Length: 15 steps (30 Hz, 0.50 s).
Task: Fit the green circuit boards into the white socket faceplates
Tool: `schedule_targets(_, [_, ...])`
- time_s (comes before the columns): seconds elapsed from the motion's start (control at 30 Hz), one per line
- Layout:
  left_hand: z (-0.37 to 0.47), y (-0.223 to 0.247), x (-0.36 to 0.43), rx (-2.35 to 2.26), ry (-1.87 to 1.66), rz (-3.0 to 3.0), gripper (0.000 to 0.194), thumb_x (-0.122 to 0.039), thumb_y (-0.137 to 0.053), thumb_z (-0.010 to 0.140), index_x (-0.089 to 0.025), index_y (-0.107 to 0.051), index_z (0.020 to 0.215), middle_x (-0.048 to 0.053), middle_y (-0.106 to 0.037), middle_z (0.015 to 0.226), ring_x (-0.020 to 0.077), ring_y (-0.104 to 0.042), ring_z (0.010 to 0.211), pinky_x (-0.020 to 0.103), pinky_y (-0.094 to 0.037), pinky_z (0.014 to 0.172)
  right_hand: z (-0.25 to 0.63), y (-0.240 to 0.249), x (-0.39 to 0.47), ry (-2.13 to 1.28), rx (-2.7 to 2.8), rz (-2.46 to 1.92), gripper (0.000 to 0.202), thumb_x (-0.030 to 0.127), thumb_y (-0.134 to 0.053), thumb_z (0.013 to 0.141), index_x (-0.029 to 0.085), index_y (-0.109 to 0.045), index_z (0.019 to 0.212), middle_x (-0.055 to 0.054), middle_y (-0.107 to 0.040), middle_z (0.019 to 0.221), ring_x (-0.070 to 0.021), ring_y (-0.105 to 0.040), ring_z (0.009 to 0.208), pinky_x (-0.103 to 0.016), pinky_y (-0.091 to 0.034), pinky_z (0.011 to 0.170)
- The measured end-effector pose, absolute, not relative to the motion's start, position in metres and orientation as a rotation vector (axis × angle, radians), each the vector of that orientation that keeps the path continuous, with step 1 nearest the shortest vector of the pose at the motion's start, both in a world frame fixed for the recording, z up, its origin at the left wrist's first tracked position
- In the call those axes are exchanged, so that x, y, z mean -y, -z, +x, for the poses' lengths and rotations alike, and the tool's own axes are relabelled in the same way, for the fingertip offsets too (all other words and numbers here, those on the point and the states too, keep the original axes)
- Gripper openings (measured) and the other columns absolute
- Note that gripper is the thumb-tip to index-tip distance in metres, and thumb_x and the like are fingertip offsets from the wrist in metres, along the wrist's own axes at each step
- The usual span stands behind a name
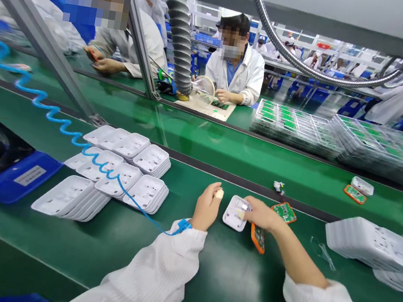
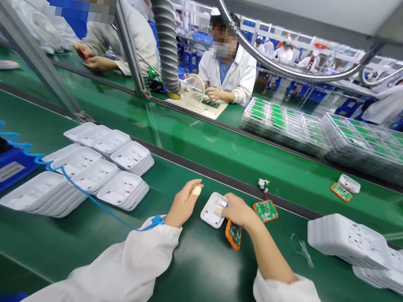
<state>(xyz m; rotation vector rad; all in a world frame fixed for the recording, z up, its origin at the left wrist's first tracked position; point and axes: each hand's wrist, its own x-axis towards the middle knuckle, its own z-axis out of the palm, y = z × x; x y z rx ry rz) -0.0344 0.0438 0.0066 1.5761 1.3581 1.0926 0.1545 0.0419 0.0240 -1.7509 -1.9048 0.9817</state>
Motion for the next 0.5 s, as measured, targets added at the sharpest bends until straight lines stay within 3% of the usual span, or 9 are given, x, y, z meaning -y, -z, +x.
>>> schedule_targets(0.1, [-0.041, -0.002, -0.052, -1.435, -1.128, 1.518, 0.032, -0.029, -0.04, 0.088, -0.015, -0.052, 0.113, 0.01, -0.061, 0.112, 0.0185, -0.057, 0.103, 0.033, -0.043, 0.092, 0.155, -0.047, -0.093, -0.806, 1.757, -1.824, 0.027, 0.031, -0.055, 0.075, 0.014, -0.055, 0.096, -0.008, -0.064, 0.091, -0.0192, -0.059, 0.08, -0.029, -0.045, 0.067])
schedule_targets(0.23, [-0.042, 0.006, -0.055, -1.416, -1.099, 1.579, 0.029, -0.027, -0.042, 0.087, -0.015, -0.053, 0.11, 0.01, -0.061, 0.108, 0.0184, -0.058, 0.098, 0.034, -0.044, 0.09, 0.176, -0.059, -0.113, -0.312, 1.637, -1.904, 0.054, 0.043, -0.047, 0.081, 0.008, -0.043, 0.123, -0.021, -0.048, 0.123, -0.0291, -0.049, 0.11, -0.041, -0.04, 0.087])
schedule_targets(0.3, [-0.041, 0.009, -0.055, -1.421, -1.094, 1.617, 0.027, -0.026, -0.044, 0.086, -0.016, -0.054, 0.108, 0.009, -0.06, 0.106, 0.0183, -0.058, 0.096, 0.034, -0.045, 0.088, 0.195, -0.049, -0.094, -0.107, 1.754, -1.925, 0.053, 0.043, -0.046, 0.083, 0.009, -0.044, 0.123, -0.021, -0.048, 0.125, -0.0313, -0.044, 0.114, -0.044, -0.037, 0.089])
schedule_targets(0.5, [-0.032, 0.01, -0.049, -1.418, -1.0, 1.746, 0.027, -0.021, -0.045, 0.082, -0.018, -0.054, 0.108, 0.008, -0.058, 0.107, 0.0189, -0.056, 0.095, 0.036, -0.044, 0.088, 0.221, 0.0, 0.002, 0.133, 1.875, -2.231, 0.035, 0.038, -0.042, 0.086, 0.018, -0.056, 0.111, -0.015, -0.054, 0.116, -0.0317, -0.049, 0.099, -0.047, -0.041, 0.077])
